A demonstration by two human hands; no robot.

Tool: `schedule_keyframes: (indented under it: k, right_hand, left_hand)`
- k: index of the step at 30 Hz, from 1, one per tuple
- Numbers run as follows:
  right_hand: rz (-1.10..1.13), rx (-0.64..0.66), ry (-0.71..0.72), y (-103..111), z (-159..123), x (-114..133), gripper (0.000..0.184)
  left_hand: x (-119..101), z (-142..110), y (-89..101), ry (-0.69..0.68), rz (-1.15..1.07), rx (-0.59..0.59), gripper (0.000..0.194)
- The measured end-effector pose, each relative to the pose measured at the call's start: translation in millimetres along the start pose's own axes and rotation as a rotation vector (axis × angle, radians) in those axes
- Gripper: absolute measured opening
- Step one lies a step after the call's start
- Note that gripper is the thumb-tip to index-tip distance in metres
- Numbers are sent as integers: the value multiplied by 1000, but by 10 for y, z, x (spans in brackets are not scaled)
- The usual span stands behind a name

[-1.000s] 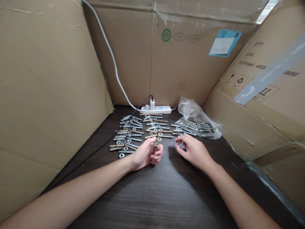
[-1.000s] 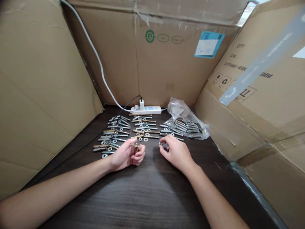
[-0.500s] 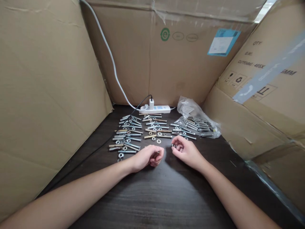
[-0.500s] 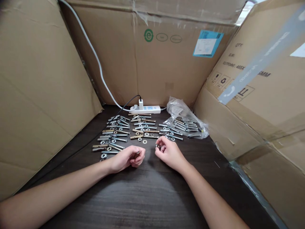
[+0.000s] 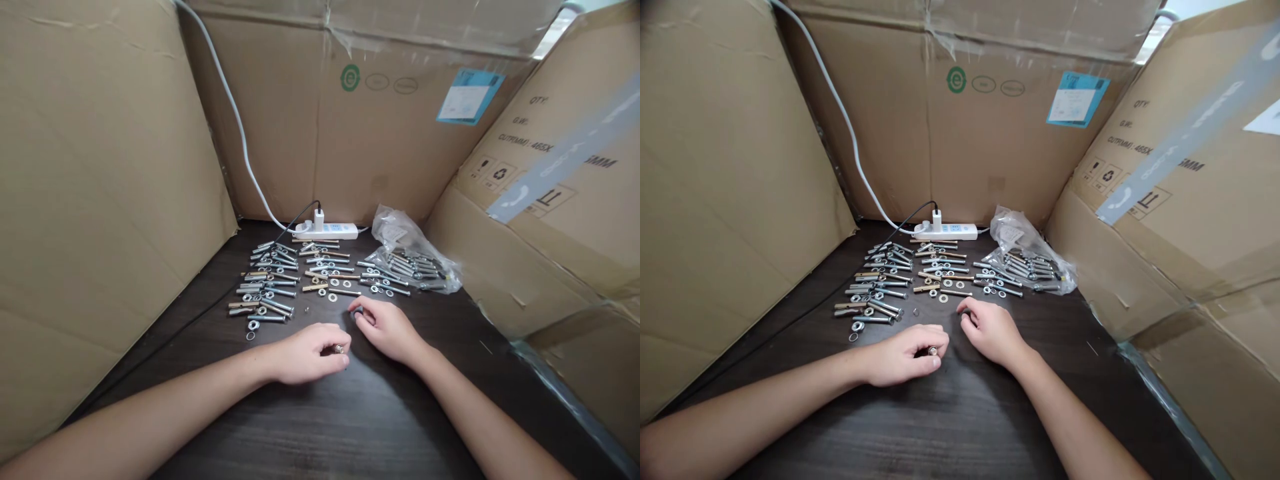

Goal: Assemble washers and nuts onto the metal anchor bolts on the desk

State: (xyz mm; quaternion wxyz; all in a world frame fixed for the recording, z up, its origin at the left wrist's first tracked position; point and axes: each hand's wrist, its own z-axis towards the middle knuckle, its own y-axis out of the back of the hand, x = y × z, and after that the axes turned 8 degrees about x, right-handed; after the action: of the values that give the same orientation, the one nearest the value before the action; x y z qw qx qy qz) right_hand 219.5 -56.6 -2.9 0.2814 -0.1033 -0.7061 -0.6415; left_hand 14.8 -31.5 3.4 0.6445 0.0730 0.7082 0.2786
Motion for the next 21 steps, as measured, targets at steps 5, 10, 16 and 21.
schedule_keyframes:
  k: [5, 10, 16, 21]
  right_hand:
    - [-8, -18, 87, -38, 10, 11, 22]
    - [-41, -60, 129, -123, 59, 18, 22]
    - [-88, -238, 34, -145, 224, -37, 20]
    - [-192, -329, -45, -112, 381, -130, 23]
  left_hand:
    - [-116, -51, -32, 65, 68, -55, 22]
    - [-130, -79, -18, 107, -65, -110, 24]
    - [-22, -72, 10, 180, -301, -176, 34]
    - [38, -65, 10, 107, -470, -236, 42]
